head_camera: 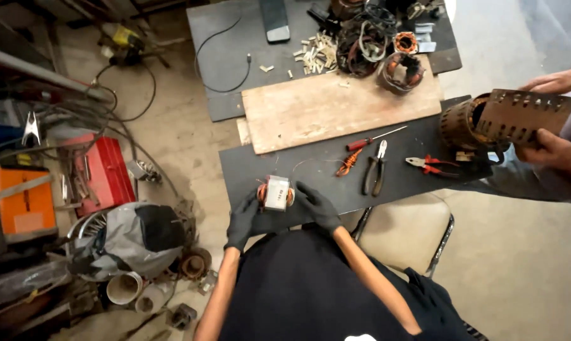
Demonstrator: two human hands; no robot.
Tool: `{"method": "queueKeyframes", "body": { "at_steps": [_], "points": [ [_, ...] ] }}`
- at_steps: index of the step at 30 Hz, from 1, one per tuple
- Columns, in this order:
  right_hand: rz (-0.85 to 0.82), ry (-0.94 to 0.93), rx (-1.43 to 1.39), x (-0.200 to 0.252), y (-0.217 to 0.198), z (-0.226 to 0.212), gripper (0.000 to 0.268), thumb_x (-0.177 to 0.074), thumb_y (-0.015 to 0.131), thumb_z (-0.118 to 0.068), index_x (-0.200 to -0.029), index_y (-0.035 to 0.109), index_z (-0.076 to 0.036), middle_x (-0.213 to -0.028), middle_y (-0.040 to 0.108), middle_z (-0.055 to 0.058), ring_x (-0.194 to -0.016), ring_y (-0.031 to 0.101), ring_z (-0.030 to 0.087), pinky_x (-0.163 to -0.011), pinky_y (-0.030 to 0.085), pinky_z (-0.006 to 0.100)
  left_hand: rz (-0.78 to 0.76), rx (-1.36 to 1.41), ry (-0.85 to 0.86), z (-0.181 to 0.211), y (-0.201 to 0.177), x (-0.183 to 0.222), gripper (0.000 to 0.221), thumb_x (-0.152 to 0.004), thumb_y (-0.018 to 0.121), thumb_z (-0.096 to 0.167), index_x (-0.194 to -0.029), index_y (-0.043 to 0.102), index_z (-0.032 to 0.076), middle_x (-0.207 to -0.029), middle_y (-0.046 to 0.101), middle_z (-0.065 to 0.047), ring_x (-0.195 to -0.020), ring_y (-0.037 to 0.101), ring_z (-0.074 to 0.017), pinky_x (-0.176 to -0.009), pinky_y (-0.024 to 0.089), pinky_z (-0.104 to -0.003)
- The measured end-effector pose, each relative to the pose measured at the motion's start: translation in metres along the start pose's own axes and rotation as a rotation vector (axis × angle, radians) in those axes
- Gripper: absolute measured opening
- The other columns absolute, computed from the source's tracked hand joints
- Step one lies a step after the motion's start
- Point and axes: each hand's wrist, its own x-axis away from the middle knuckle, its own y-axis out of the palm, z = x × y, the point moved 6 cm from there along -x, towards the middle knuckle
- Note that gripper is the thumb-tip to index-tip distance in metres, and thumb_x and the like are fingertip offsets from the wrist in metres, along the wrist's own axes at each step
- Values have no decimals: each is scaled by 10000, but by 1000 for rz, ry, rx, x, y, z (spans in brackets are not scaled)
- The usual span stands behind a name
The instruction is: Disassembling and repairing an electric motor and electrical components using hand tools
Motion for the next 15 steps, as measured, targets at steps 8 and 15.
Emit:
{"method": "queueKeyframes", "body": {
  "at_steps": [8, 15],
  "points": [
    [-175, -191, -10, -17, -4, -27, 333, -1006, 643, -189, -1321, 710, -107, -1208, 747, 147, -1178, 666, 235, -1053, 502, 426, -18, 34, -118, 26, -13, 10, 722, -937, 610, 680, -1510, 564, 245, -1573, 499, -37, -1491, 384, -286, -1248, 287, -508],
    [-139, -65, -172, -25, 36, -22, 328, -961, 713, -231, -1255, 740, -89, -1135, 754, 154, -1084, 676, 244, -994, 525, 415, -39, 72, -82, 55, -17, 25, 646, -938, 628, 644, -1447, 616, 246, -1588, 489, -66, -1514, 353, -308, -1270, 259, -476]
  ]
}}
